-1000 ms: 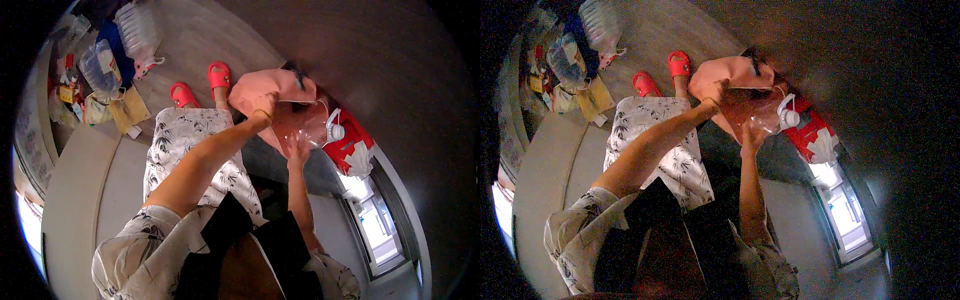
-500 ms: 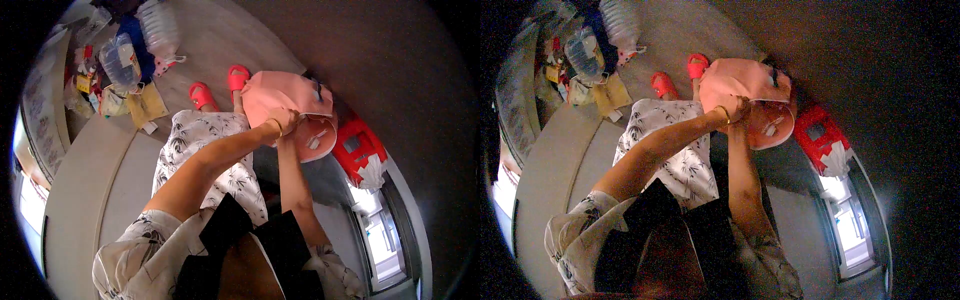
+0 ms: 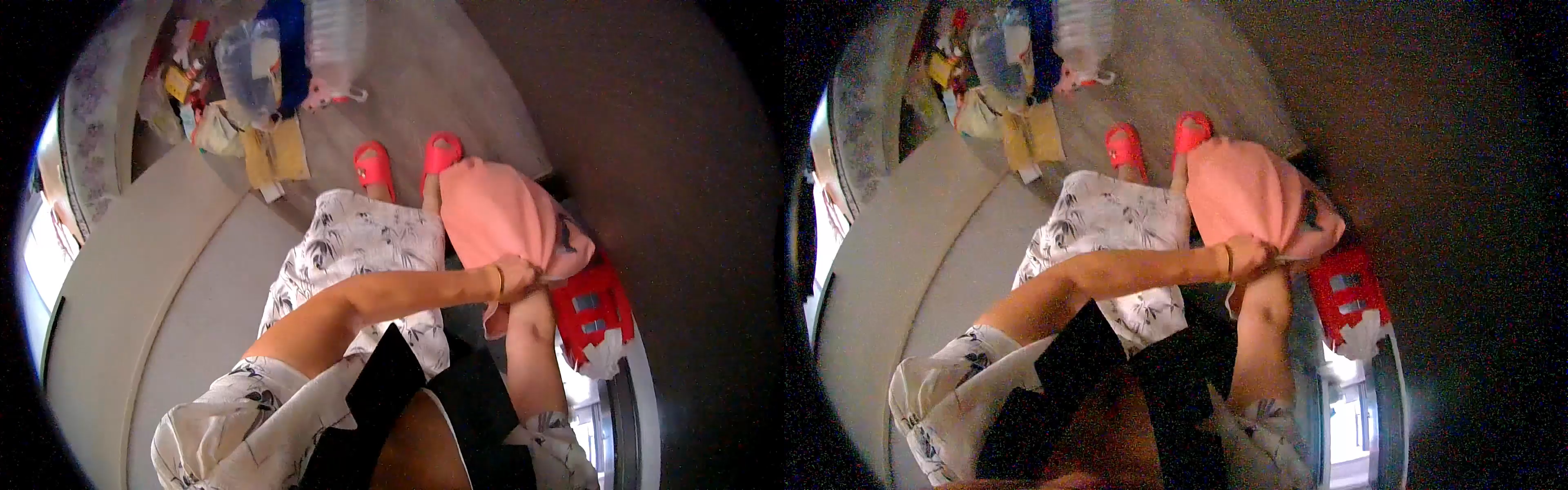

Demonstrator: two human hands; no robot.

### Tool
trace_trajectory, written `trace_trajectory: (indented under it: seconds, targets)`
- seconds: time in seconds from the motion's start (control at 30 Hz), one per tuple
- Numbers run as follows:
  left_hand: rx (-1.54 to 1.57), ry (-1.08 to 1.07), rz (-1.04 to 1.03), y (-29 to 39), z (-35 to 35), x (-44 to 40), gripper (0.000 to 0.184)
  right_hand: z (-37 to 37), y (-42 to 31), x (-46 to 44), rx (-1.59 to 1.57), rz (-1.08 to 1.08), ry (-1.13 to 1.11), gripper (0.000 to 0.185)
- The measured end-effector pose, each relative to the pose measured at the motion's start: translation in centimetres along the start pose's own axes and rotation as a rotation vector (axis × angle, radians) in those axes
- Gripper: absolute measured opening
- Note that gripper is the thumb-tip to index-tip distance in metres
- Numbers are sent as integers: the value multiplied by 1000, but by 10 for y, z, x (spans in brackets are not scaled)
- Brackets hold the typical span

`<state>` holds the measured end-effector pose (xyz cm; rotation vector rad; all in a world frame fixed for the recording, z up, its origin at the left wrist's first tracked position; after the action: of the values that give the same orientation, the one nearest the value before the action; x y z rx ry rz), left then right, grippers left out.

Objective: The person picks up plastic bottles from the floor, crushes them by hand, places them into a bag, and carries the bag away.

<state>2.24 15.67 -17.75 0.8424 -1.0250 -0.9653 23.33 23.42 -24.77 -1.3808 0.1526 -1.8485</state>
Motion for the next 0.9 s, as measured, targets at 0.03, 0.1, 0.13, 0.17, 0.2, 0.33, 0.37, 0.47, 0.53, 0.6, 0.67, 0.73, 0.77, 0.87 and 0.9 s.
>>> trace_trajectory:
  seconds: [0.03, 0.1, 0.13, 0.17, 0.2, 0.33, 0.37, 0.47, 0.53, 0.6, 0.67, 0.73, 0.77, 0.87, 0.9]
  targets:
    - [37, 36, 10, -2, -1, -1, 31, 3, -3, 0, 36, 11, 3, 33]
    - [3, 101, 84, -5, 3, 2, 35, 7, -9, 1, 98, 35, 16, 33]
    - [34, 121, 121, -8, 4, 4, 33, 1, -10, 0, 131, 44, 9, 33]
    - [67, 138, 159, -12, 3, 7, 31, -3, -11, 1, 170, 53, 13, 33]
    - [100, 153, 196, -14, 2, 11, 29, -8, -13, 1, 204, 65, 8, 33]
    - [122, 131, 102, -6, 8, 22, 27, -30, -30, -1, 364, 147, -14, 33]
    - [174, 178, 31, 1, 10, 22, 25, -32, -38, 1, 437, 179, -23, 33]
    - [323, 221, -100, 22, 16, 15, 17, -42, -88, 8, 701, 424, -28, 32]
    - [420, 116, -93, 37, 8, 5, 11, -53, -120, 21, 840, 611, -34, 32]
    - [508, 238, -111, 39, 15, 6, 10, -74, -149, 34, 958, 781, -78, 32]
    - [558, 280, -119, 31, 28, 11, 12, -98, -164, 37, 1036, 887, -121, 32]
    - [462, 206, -80, 22, 39, 14, 14, -128, -167, 29, 1098, 937, -174, 32]
    - [432, 235, -83, 16, 53, 17, 14, -141, -166, 25, 1124, 951, -198, 32]
    - [457, 267, -19, -3, 47, 9, 18, -176, -166, 7, 1202, 964, -232, 32]
    - [506, 286, -2, -7, 48, 8, 20, -182, -166, 1, 1212, 956, -233, 32]
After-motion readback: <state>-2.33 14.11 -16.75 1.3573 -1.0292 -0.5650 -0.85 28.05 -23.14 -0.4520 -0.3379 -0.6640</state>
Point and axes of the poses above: each hand's wrist, its own x-axis away from the middle knuckle, its own z-axis out of the back of the hand, y = z × x, the point moved 10 cm from there along -x, towards the middle knuckle, and after that the axes turned 5 degrees about -x, right-handed, at the moved point
